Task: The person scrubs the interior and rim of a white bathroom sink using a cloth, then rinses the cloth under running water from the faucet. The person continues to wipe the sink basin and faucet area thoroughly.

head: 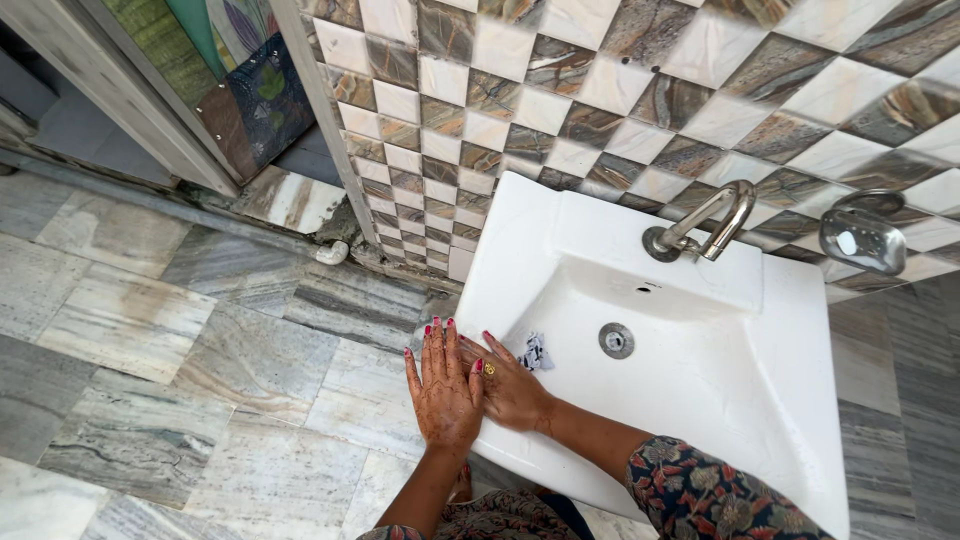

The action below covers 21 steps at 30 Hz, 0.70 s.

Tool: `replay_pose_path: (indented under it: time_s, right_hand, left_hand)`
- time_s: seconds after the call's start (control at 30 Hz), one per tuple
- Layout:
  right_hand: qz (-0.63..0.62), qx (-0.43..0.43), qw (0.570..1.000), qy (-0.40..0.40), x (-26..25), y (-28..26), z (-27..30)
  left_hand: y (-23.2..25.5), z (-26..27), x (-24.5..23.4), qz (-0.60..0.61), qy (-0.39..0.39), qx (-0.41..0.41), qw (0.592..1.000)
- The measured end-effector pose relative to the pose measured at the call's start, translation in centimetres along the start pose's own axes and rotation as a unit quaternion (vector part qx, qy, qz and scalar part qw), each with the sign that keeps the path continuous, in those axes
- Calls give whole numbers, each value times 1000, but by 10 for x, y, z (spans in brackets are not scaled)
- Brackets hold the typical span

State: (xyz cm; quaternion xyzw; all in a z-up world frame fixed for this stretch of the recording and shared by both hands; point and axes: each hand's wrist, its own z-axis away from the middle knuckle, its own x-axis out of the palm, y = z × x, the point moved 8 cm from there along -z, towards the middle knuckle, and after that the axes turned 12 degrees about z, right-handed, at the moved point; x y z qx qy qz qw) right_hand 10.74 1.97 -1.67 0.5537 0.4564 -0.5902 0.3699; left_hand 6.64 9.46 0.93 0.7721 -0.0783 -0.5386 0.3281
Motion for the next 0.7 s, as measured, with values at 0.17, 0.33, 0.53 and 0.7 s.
replay_pose_path:
  time_s: [0.17, 0.33, 0.53, 0.7]
  right_hand:
    - [66, 62, 995, 42, -6, 53, -30]
    - [107, 213, 968, 76, -29, 168, -78]
    - [204, 400, 893, -17, -30, 295, -59]
    - [222, 443, 868, 15, -28, 319, -19]
  left_hand:
    - [-3, -5, 6, -41, -3, 15, 999]
    - [-6, -6, 12, -42, -32, -7, 999]
    - [-11, -7, 9, -32, -35, -26, 999]
    - [-9, -5, 6, -18, -29, -27, 999]
